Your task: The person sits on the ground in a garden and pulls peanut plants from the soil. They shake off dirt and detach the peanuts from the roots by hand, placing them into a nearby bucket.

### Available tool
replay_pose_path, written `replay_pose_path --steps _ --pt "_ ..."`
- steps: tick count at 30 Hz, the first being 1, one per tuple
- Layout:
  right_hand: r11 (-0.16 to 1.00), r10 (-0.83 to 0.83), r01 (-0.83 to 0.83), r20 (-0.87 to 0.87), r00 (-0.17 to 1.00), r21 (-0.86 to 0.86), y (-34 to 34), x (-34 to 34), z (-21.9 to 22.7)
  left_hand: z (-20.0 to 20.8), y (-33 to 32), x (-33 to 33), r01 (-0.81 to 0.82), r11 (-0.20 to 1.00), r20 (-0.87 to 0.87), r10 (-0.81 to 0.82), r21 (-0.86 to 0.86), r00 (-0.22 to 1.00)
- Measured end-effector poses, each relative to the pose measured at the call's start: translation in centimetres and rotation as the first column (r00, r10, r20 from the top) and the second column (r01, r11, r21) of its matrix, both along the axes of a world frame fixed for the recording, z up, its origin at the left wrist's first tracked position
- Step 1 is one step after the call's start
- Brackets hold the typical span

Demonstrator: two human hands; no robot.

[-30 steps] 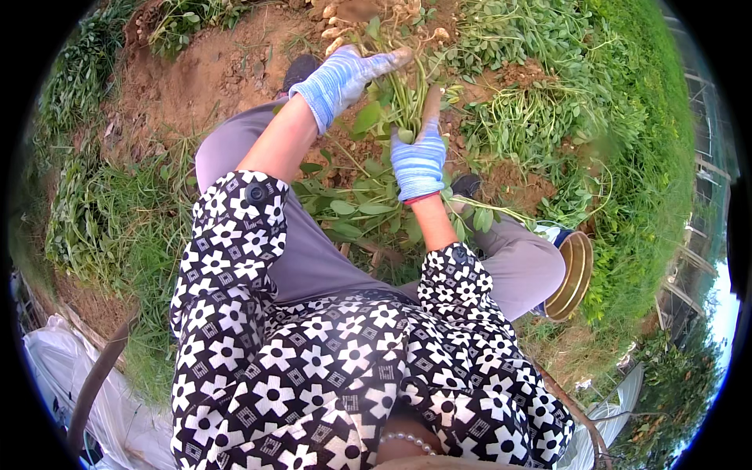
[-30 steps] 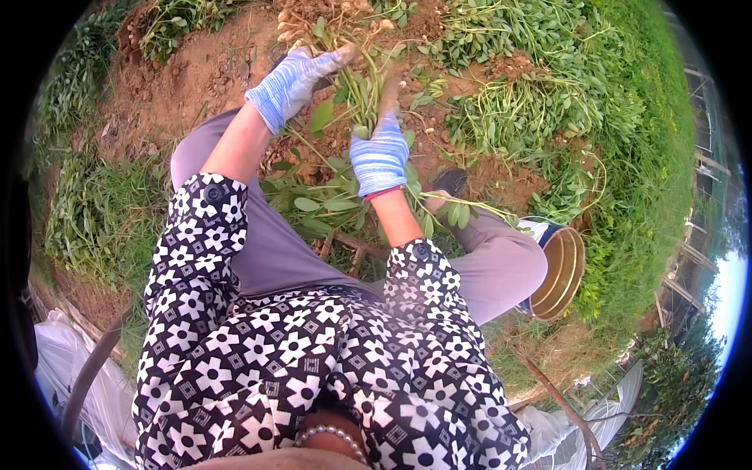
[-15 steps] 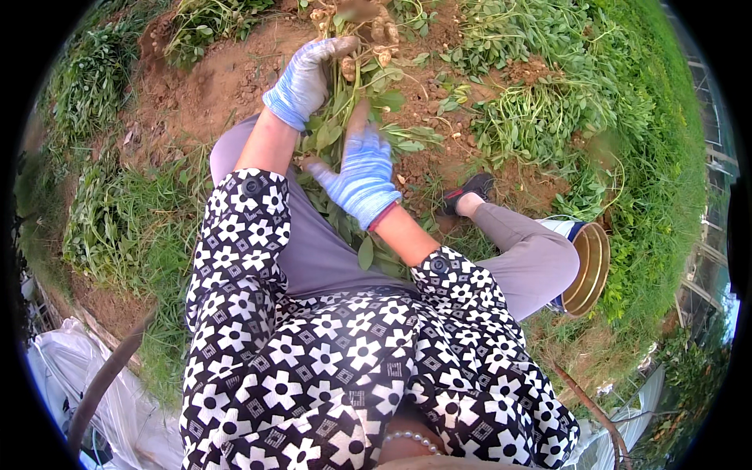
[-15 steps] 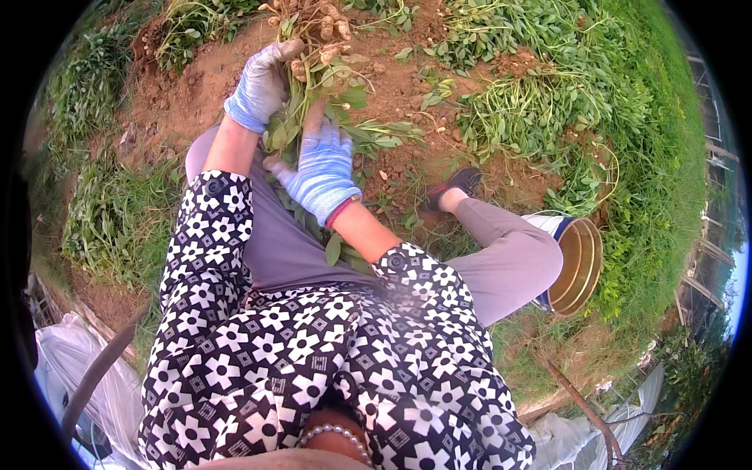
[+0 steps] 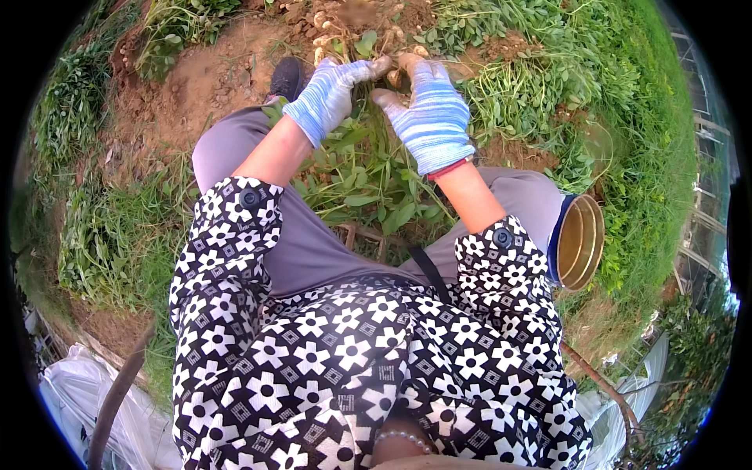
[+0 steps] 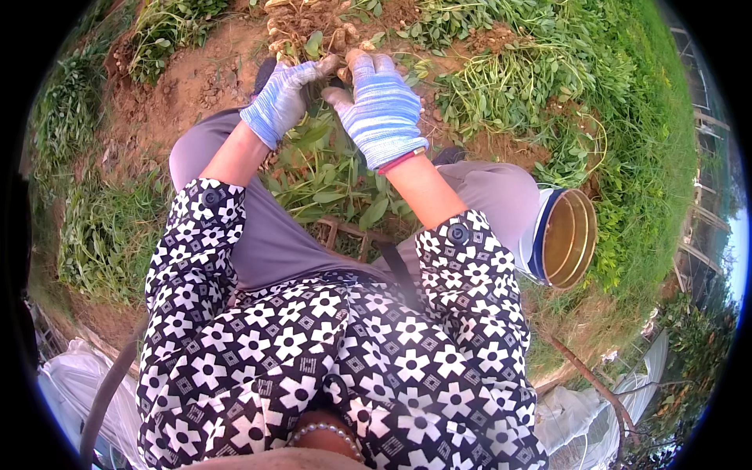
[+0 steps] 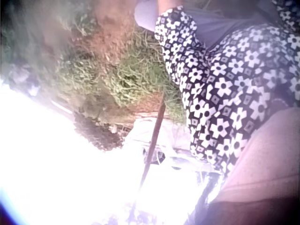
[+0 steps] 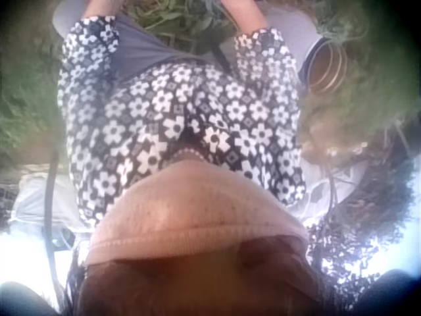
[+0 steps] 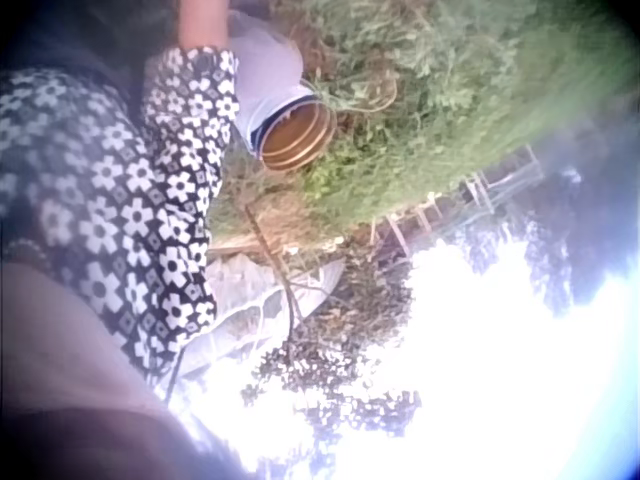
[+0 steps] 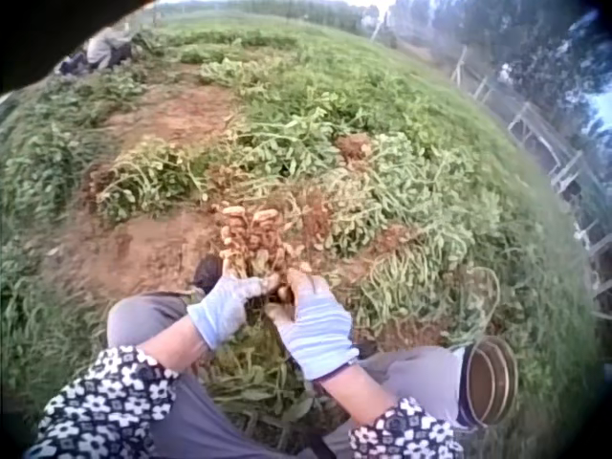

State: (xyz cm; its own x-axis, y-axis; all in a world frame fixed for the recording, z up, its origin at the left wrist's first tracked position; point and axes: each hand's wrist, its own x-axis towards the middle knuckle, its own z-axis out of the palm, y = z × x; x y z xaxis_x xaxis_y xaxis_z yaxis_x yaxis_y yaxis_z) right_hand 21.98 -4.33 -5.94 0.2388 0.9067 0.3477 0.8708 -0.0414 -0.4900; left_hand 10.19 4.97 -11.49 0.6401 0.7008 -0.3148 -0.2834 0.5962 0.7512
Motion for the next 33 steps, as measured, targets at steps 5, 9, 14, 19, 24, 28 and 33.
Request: replay_pose_path --steps 5,9,14,19,24,28,33 --pt "0.995 -0.075 0.059 -0.211 0.975 -0.080 0.3 1.3 -1.9 0.3 -1.2 0.8 -0.017 1.000 0.082 0.015 0.023 0.996" --pt "0.985 -0.129 0.060 -0.451 0.883 -0.164 -0.1 2.5 0.7 0.4 -1.3 1.7 -0.084 0.991 0.031 0.081 0.104 0.996" --pt "0.963 -0.262 0.084 -0.812 0.521 -0.257 -0.4 4.5 1.3 0.0 -1.2 2.9 -0.119 0.959 -0.092 0.147 0.256 0.985" --pt "0.887 -0.393 -0.038 -0.796 0.461 -0.460 -0.6 4.4 2.1 -2.1 -0.2 3.5 0.043 0.886 -0.418 0.175 0.462 0.892" --pt "0.946 -0.221 -0.067 -0.782 0.582 -0.317 -0.8 3.2 -1.0 -0.8 -0.9 4.4 -0.101 0.946 -0.382 0.220 0.307 0.897" --pt "0.978 -0.031 -0.043 -0.349 0.937 -0.203 -0.4 2.6 -2.2 -0.2 -2.0 4.8 -0.165 0.981 -0.145 0.178 0.099 0.973" --pt "0.937 -0.050 0.034 -0.038 0.998 -0.347 -0.5 1.4 -0.9 0.3 -2.5 4.7 -0.138 0.988 0.034 0.140 -0.072 0.990"
